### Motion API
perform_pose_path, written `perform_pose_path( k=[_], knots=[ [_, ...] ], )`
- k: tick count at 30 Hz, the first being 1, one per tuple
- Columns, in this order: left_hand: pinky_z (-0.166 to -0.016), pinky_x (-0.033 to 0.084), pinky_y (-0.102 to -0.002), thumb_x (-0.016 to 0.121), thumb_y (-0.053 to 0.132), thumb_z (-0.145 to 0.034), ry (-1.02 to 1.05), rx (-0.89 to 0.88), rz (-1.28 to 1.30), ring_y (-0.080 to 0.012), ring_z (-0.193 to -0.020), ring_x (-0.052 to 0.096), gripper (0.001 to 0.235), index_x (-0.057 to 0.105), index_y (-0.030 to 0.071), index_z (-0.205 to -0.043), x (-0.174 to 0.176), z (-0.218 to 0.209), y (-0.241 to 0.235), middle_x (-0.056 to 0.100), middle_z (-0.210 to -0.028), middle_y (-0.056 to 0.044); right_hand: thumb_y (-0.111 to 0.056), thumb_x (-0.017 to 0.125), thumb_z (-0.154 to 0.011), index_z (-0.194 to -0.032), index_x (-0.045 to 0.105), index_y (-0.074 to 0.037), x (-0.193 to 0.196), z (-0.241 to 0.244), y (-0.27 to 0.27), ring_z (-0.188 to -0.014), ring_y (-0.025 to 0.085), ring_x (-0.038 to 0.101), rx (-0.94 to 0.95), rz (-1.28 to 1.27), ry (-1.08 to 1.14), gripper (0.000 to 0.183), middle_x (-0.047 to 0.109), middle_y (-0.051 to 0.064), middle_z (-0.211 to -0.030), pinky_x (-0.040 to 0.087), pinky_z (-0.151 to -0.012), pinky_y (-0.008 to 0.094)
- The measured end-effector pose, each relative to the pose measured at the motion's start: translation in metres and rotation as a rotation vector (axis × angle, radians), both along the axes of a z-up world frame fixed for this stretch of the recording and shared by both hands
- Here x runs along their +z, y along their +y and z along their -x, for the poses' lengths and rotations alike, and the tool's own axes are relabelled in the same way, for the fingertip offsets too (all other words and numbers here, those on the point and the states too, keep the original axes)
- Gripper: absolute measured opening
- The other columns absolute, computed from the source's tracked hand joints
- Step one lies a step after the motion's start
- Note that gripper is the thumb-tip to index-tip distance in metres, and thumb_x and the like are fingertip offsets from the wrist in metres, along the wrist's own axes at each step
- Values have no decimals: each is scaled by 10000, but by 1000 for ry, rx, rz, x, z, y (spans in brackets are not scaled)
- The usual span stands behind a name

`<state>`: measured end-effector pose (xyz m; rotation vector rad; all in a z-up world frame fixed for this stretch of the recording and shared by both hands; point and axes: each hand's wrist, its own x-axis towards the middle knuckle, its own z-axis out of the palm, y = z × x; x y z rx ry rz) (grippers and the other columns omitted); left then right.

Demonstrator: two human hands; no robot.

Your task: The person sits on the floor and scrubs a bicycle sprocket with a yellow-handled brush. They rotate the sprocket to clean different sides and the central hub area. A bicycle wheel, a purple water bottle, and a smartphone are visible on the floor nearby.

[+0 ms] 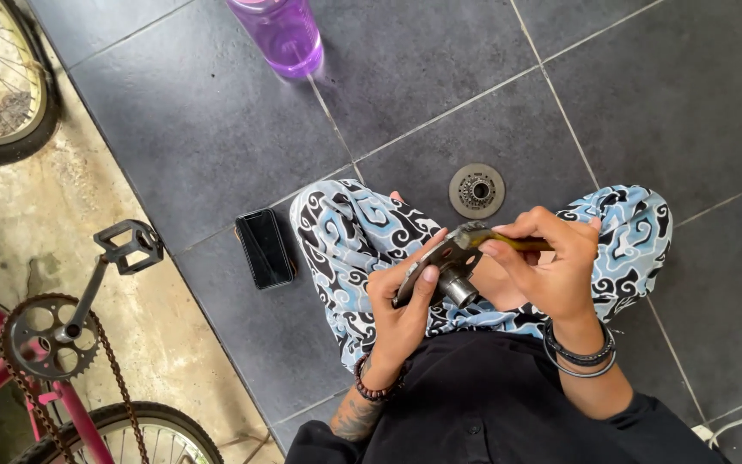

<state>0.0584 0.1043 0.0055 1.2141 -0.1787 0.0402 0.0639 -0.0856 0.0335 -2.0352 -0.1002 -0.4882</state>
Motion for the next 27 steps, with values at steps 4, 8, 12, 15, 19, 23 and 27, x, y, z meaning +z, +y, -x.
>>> perform_pose_path(
  k=[4, 8, 12, 15, 19, 23, 27],
  knots=[
    [-474, 341, -209, 635, 88, -1007, -14, 22, 14, -41, -405, 422, 284, 745, 18, -1260, -1, 4, -22, 625, -508, -128, -188, 845, -864, -823, 716, -26, -8, 11, -26, -413, 55, 459, 28, -60, 35, 211, 669, 35, -593, 420, -434, 171],
    [-509, 452, -242, 634, 64, -1002, -102, -6, -49, -118, -541, 639, 290, 749, 27, -1267, -1, 12, -60, 784, -816, -160, -263, 747, -946, -845, 712, -48, -12, 32, -50, -454, 91, 527, -6, -52, 89, 240, 652, 19, -571, 460, -498, 217],
    [-551, 533, -290, 640, 82, -996, -196, -13, -116, -219, -676, 747, 288, 750, 11, -1252, 14, 16, -103, 799, -943, -172, -297, 622, -1028, -835, 684, -63, -26, 55, -83, -511, 63, 455, -70, -122, 109, 310, 543, 10, -530, 419, -509, 226],
    [-571, 550, -297, 615, 78, -1011, -231, -36, -138, -256, -706, 761, 302, 734, 20, -1282, 18, 23, -140, 795, -934, -185, -348, 640, -1004, -813, 706, -99, -30, 69, -111, -485, 71, 436, -130, -117, 73, 321, 538, -6, -515, 395, -503, 218],
    [-649, 592, -316, 614, 71, -1006, -301, -53, -181, -336, -875, 773, 288, 745, 12, -1256, 19, 27, -193, 791, -1060, -181, -297, 644, -1024, -810, 665, -48, -38, 78, -152, -478, 80, 431, -231, -178, -9, 329, 505, 32, -499, 432, -518, 243],
    [-710, 630, -390, 600, 24, -1006, -350, -112, -196, -407, -910, 757, 298, 719, -15, -1276, 33, 28, -241, 776, -1085, -218, -276, 644, -1016, -779, 677, -48, -19, 81, -182, -458, 82, 447, -315, -244, -57, 331, 550, 28, -486, 442, -515, 237],
    [-789, 631, -406, 575, 23, -1023, -377, -184, -205, -389, -1017, 743, 301, 703, -16, -1294, 42, 28, -277, 763, -1155, -209, -280, 618, -1034, -754, 680, -52, -35, 96, -213, -385, 54, 382, -366, -278, -89, 366, 446, 8, -430, 376, -441, 213]
  ],
)
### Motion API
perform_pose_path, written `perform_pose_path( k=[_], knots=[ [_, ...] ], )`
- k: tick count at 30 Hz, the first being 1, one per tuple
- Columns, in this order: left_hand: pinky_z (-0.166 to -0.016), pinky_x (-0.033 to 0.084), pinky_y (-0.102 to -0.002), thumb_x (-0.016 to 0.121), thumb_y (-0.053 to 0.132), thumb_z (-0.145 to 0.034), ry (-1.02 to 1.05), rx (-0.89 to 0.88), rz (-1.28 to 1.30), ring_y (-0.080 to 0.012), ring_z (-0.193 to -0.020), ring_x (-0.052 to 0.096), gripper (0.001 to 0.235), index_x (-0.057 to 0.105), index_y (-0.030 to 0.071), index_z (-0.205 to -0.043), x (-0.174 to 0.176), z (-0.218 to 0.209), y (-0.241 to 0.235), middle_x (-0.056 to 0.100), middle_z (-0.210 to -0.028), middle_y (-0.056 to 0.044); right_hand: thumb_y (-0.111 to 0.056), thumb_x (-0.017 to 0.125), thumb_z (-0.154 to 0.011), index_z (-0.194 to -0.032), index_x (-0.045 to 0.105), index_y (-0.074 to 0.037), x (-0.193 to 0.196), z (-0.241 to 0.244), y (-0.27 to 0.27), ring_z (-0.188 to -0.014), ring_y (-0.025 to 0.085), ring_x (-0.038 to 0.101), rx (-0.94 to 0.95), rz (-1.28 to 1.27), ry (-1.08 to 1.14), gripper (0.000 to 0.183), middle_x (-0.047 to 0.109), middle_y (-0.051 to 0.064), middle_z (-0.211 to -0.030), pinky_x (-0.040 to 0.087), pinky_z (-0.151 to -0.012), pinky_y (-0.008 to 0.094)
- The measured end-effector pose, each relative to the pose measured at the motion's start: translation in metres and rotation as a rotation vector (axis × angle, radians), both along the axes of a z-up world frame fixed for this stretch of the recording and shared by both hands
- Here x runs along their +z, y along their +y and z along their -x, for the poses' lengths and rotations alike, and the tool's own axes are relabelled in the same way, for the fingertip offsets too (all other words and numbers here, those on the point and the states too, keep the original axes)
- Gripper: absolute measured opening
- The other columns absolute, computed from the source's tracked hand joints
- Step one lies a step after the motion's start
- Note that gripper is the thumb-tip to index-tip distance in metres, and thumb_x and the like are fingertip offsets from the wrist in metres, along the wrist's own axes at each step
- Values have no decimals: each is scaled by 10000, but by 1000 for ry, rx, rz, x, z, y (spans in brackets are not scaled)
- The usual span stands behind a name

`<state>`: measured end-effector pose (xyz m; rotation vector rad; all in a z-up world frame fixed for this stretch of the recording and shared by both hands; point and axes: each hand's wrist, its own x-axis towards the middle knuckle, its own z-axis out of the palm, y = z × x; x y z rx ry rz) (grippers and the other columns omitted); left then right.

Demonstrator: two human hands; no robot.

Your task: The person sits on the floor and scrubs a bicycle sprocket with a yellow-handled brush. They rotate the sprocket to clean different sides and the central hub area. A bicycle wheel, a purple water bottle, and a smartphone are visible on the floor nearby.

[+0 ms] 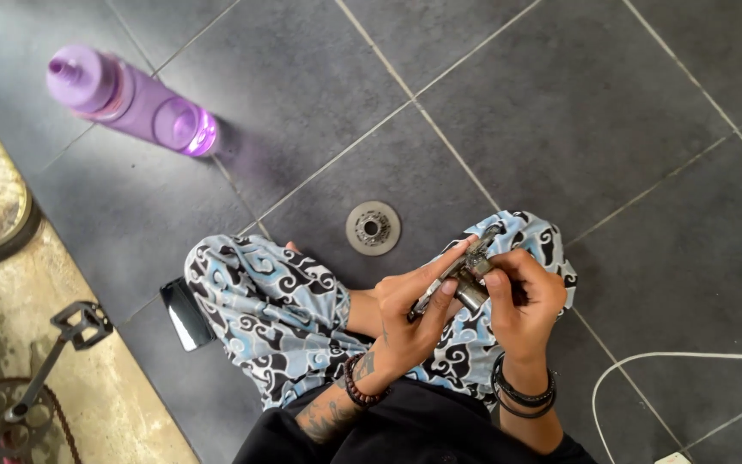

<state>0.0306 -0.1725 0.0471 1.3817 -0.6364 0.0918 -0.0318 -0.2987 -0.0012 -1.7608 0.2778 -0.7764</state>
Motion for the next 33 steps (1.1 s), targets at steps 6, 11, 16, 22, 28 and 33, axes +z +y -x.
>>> perform_pose_path(
  k=[6, 11, 16, 22, 28, 33],
  knots=[
    [-865, 607, -401, 580, 25, -1018, -3, -40, -44, -375, -1059, 724, 310, 710, 7, -1299, -6, 3, -42, 766, -1179, -175, -292, 655, -1005, -738, 678, -52, -1, 8, -39, -418, 42, 360, -41, -8, -7, 359, 441, 3, -428, 350, -433, 220],
    [-927, 578, -418, 587, 15, -1018, 22, -89, -84, -392, -1107, 689, 313, 700, 6, -1310, -7, 10, -59, 749, -1208, -182, -284, 686, -976, -771, 696, -50, -12, 22, -62, -446, 55, 373, -66, 15, 20, 311, 473, 5, -452, 364, -446, 242],
    [-978, 552, -449, 580, 12, -1014, 22, -118, -107, -383, -1125, 685, 309, 694, -8, -1301, -7, 15, -55, 745, -1210, -184, -325, 677, -999, -779, 681, -46, -4, 25, -63, -473, 40, 324, -82, 23, 1, 355, 425, -6, -461, 313, -433, 243],
    [-985, 544, -509, 568, 2, -1021, 18, -129, -44, -413, -1127, 664, 313, 684, -29, -1310, -9, 18, -37, 727, -1223, -220, -345, 701, -960, -753, 708, -82, 2, 26, -45, -442, 39, 317, -48, 43, 23, 335, 431, -27, -445, 312, -407, 235],
    [-916, 588, -474, 557, 14, -1025, -22, -95, -17, -394, -1094, 702, 313, 686, -38, -1305, -16, 8, -7, 747, -1193, -220, -273, 704, -958, -775, 730, -87, 2, 18, -26, -368, 99, 350, 17, 105, 64, 262, 480, 4, -436, 327, -377, 251],
    [-842, 621, -434, 576, 32, -1012, -40, -56, 5, -382, -1023, 743, 301, 709, -30, -1275, -19, -1, 22, 769, -1142, -208, -251, 713, -953, -736, 713, -95, 11, 5, 1, -356, 72, 305, 39, 117, 39, 267, 438, -23, -415, 305, -362, 218]
  ],
)
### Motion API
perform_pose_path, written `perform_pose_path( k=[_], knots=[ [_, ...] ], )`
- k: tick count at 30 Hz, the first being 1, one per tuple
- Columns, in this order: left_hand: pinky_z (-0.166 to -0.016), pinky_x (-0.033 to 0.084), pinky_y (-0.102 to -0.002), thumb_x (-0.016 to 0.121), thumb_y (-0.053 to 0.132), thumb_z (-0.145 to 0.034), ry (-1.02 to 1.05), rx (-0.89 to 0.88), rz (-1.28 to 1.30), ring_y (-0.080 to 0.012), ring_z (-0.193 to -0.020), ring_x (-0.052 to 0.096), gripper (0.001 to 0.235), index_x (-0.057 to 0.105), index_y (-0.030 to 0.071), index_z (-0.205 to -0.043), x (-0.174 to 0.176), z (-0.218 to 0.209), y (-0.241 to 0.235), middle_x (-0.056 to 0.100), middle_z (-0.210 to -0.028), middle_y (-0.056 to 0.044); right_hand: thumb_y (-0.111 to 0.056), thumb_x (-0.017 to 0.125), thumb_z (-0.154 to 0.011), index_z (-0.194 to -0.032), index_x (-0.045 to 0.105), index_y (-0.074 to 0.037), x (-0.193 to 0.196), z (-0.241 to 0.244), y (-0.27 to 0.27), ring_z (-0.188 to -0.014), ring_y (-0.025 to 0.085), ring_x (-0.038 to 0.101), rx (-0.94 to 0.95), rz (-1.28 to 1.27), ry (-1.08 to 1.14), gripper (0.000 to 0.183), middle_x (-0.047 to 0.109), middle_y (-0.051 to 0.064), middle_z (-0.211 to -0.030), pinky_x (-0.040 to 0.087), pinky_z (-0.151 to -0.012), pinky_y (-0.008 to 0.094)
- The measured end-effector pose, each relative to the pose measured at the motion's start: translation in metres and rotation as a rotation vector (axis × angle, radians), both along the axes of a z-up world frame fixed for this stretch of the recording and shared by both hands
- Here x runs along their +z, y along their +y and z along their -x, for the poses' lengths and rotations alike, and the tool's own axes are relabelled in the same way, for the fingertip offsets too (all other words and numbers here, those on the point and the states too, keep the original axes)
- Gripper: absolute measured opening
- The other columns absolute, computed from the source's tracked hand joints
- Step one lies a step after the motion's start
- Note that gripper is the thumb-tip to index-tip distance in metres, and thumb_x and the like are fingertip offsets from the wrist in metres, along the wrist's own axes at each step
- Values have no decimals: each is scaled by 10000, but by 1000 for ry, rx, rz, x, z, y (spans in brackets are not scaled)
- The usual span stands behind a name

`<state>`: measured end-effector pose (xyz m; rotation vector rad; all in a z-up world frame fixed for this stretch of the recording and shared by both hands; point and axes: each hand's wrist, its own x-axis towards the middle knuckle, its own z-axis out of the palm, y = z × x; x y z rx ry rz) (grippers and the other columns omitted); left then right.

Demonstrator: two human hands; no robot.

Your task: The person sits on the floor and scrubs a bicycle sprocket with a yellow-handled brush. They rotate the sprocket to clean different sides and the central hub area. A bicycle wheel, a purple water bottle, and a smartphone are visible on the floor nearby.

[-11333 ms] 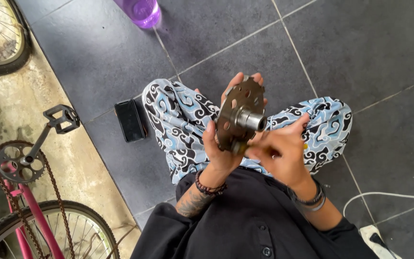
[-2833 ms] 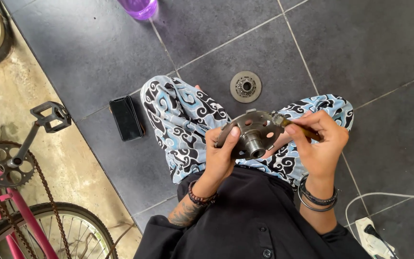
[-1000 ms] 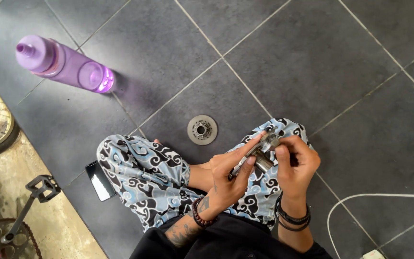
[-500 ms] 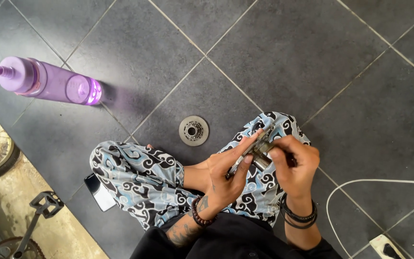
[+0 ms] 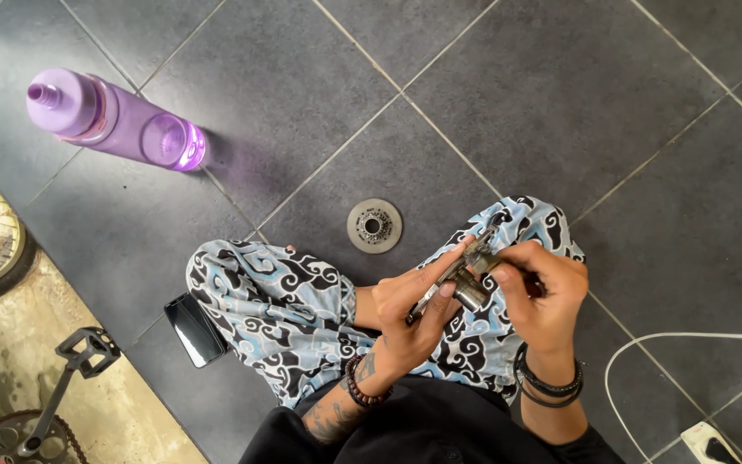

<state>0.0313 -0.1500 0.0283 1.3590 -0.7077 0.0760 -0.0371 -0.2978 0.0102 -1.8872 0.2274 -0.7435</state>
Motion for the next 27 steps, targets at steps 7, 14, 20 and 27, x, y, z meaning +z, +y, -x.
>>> perform_pose_path(
  k=[7, 14, 20, 27],
  knots=[
    [-788, 636, -416, 576, 61, -1018, 23, 30, 35, -398, -1001, 750, 290, 713, -40, -1253, 16, -7, 33, 773, -1119, -221, -282, 692, -971, -735, 712, -101, 9, -11, 29, -334, 72, 263, 44, 51, -20, 298, 409, -26, -405, 291, -339, 203],
    [-810, 638, -405, 564, 77, -1038, 45, 42, 107, -366, -1014, 755, 294, 707, -9, -1280, 11, -8, 56, 765, -1155, -200, -315, 724, -947, -726, 696, -80, 19, -14, 41, -356, 66, 279, 79, 116, 37, 324, 407, -28, -412, 280, -348, 209],
    [-900, 627, -437, 545, 90, -1058, 35, 22, 207, -373, -1127, 705, 285, 697, -38, -1262, 28, -9, 60, 717, -1242, -239, -294, 702, -972, -744, 701, -45, 11, -14, 39, -365, 68, 267, 59, 166, -2, 337, 393, -9, -418, 275, -355, 231],
    [-1198, 561, -517, 428, 126, -1142, 62, -202, 136, -530, -1362, 584, 318, 521, -90, -1355, 30, -8, 79, 539, -1397, -388, -439, 547, -964, -744, 641, -15, 21, -2, 55, -416, 90, 382, 78, 268, 75, 487, 526, 15, -548, 272, -418, 250]
  ],
)
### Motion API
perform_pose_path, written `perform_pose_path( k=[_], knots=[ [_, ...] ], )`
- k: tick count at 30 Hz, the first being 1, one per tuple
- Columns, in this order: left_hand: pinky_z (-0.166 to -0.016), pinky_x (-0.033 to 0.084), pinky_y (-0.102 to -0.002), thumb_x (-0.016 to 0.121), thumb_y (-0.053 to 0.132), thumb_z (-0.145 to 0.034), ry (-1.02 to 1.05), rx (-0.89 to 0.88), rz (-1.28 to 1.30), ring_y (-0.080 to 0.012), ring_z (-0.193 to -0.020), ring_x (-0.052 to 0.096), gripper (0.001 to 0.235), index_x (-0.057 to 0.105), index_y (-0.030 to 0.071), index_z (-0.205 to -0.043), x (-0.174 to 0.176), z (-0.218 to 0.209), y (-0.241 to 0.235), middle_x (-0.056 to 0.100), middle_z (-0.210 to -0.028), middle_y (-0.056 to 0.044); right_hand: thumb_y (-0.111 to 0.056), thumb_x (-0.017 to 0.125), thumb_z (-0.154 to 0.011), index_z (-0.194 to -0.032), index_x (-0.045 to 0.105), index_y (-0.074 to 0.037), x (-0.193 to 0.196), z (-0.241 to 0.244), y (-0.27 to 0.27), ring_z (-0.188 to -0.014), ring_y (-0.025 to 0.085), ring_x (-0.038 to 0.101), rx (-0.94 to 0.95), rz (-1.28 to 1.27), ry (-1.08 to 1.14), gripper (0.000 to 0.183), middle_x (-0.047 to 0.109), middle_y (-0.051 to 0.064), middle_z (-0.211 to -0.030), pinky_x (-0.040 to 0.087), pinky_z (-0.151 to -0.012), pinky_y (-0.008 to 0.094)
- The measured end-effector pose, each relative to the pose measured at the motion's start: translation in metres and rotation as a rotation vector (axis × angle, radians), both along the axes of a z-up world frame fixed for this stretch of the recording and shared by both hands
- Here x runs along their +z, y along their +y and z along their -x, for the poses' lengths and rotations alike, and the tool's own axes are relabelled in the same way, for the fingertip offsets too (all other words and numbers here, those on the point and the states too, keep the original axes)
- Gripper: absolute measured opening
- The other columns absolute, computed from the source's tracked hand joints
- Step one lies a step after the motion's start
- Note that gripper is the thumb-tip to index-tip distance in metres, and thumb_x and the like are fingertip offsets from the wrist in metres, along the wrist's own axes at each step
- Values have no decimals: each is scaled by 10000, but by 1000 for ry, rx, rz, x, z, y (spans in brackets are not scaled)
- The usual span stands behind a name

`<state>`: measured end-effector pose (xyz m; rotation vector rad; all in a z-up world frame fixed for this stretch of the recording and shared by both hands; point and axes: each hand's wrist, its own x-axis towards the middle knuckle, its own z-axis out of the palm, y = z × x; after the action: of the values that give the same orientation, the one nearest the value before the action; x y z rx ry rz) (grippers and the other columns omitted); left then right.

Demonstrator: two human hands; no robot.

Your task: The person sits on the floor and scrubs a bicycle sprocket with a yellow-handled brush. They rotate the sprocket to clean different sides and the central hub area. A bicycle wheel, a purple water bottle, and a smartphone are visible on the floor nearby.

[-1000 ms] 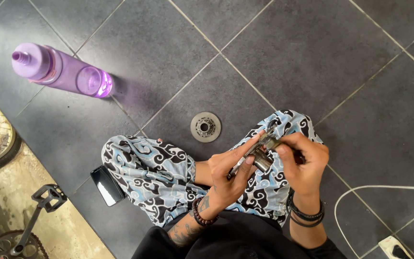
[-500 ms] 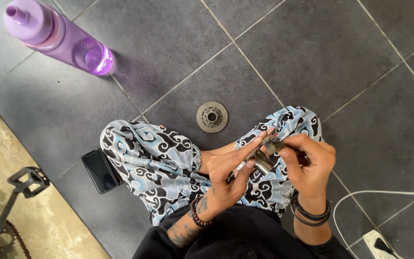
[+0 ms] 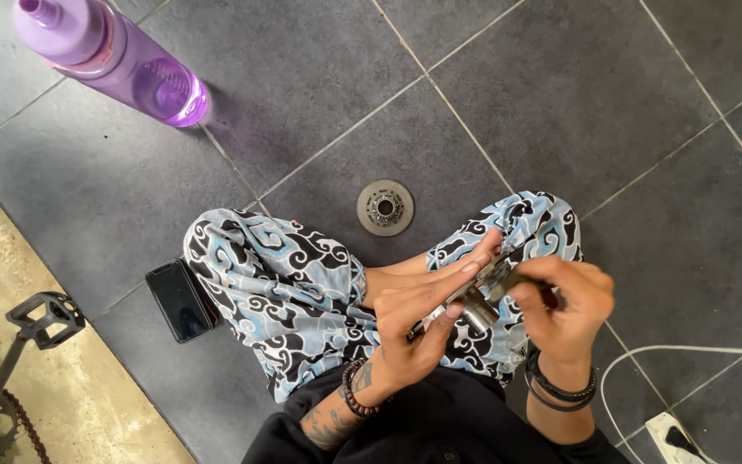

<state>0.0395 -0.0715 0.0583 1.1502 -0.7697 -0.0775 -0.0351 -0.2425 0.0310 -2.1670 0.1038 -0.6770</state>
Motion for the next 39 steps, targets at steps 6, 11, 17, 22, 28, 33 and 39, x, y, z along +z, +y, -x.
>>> perform_pose_path(
  k=[6, 11, 17, 22, 28, 33, 39],
  knots=[
    [-806, 626, -274, 445, 196, -1135, -113, 180, -162, -286, -1133, 785, 319, 601, -13, -1318, 0, -9, 3, 678, -1288, -249, -349, 589, -977, -818, 670, 10, -2, -4, -8, -449, 89, 367, -11, -22, 28, 401, 531, 30, -576, 267, -444, 239],
    [-1073, 621, -403, 465, 95, -1111, -20, 71, -105, -404, -1255, 691, 300, 561, -69, -1343, -14, -2, 6, 618, -1352, -290, -395, 566, -962, -762, 677, -20, 5, -8, 2, -403, 97, 410, 76, 24, 37, 439, 574, 14, -561, 307, -413, 257],
    [-1013, 646, -373, 472, 220, -1127, -33, 129, -133, -347, -1187, 746, 352, 594, -44, -1324, -21, -3, 3, 674, -1301, -241, -385, 563, -967, -787, 688, -22, 16, -13, 6, -407, 93, 420, 92, 36, 56, 424, 582, 12, -566, 315, -416, 257],
    [-596, 596, -309, 422, 337, -1082, 118, 115, -36, -221, -640, 740, 539, 696, -81, -1284, -49, 2, 1, 769, -772, -146, -326, 718, -929, -699, 690, -100, 8, -18, 3, -325, 106, 310, 97, -92, 6, 323, 399, -20, -398, 349, -362, 222],
    [-476, 461, -260, 437, 398, -1082, 219, 141, -11, -62, -528, 543, 551, 733, -33, -1258, -57, 7, 1, 667, -582, -101, -358, 722, -954, -751, 718, -90, -2, -15, -4, -369, 67, 297, -39, -149, 34, 336, 408, -21, -413, 265, -359, 234],
    [-470, 450, -255, 456, 394, -1080, 226, 166, -38, -46, -527, 519, 531, 743, -21, -1242, -68, 8, 4, 671, -569, -104, -312, 763, -907, -714, 706, -92, 3, -14, 4, -305, 137, 364, 45, -77, 117, 298, 446, 17, -382, 309, -334, 250],
    [-436, 402, -220, 460, 378, -1080, 219, 189, -42, -54, -401, 437, 511, 724, -26, -1251, -35, -5, 5, 563, -467, -54, -276, 762, -904, -729, 707, -118, -1, -13, 4, -301, 135, 339, 62, -66, 138, 242, 454, -2, -394, 315, -328, 233]
  ],
)
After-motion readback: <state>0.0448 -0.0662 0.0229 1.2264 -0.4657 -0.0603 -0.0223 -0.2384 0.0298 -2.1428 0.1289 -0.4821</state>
